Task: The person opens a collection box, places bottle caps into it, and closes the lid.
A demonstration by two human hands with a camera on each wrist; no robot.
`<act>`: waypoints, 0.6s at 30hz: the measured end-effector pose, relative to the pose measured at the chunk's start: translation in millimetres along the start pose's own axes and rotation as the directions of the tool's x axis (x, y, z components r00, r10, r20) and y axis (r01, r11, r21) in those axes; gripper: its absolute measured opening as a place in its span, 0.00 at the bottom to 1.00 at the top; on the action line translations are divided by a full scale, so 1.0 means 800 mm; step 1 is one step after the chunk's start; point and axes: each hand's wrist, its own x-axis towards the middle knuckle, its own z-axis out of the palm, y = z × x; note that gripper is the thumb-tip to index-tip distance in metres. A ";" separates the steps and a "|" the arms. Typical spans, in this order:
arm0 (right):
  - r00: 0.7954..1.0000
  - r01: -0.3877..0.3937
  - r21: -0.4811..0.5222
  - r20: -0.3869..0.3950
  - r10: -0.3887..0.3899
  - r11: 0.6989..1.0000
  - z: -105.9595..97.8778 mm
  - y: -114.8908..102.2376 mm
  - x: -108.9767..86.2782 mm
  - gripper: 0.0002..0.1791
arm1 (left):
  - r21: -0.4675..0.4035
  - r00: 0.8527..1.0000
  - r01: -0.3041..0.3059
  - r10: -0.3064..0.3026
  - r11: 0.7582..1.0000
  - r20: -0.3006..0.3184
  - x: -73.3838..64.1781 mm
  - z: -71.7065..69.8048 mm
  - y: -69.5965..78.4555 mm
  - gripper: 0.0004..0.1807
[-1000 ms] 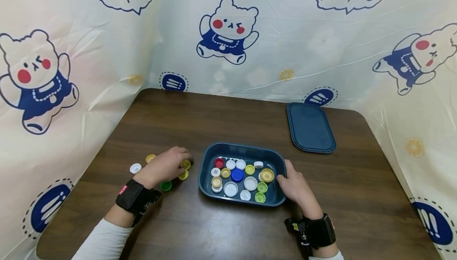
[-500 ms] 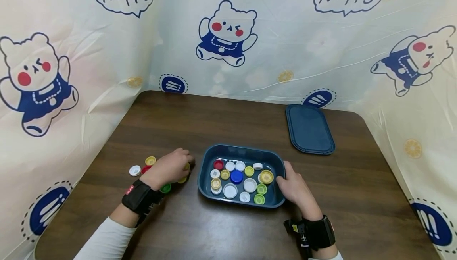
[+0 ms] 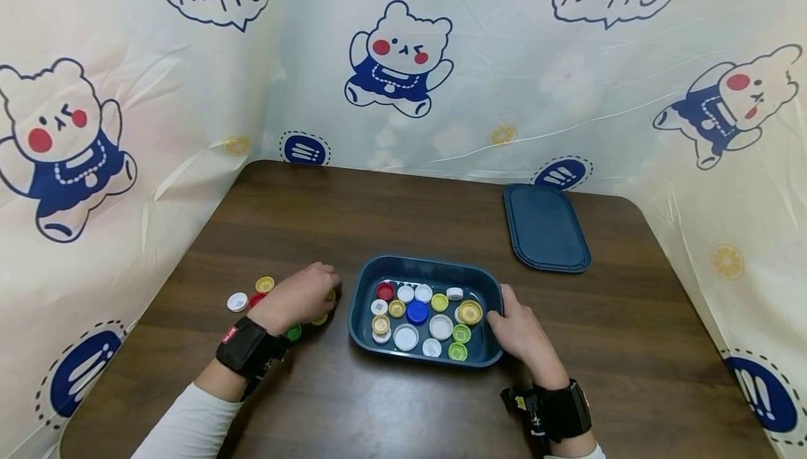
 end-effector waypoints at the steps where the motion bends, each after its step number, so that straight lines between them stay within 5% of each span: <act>1: 1.000 -0.001 -0.001 0.001 0.001 1.000 0.000 0.000 0.000 0.29 | -0.006 1.000 0.003 -0.003 1.000 -0.003 0.000 -0.002 0.001 0.08; 8: 1.000 -0.001 -0.006 -0.002 0.001 1.000 0.000 0.000 0.000 0.28 | -0.029 0.997 -0.038 0.036 0.999 -0.063 0.003 -0.024 0.010 0.09; 18: 1.000 -0.007 0.002 -0.001 0.007 1.000 0.000 0.000 0.000 0.28 | -0.018 0.991 -0.065 0.063 0.998 -0.116 0.014 -0.054 0.048 0.10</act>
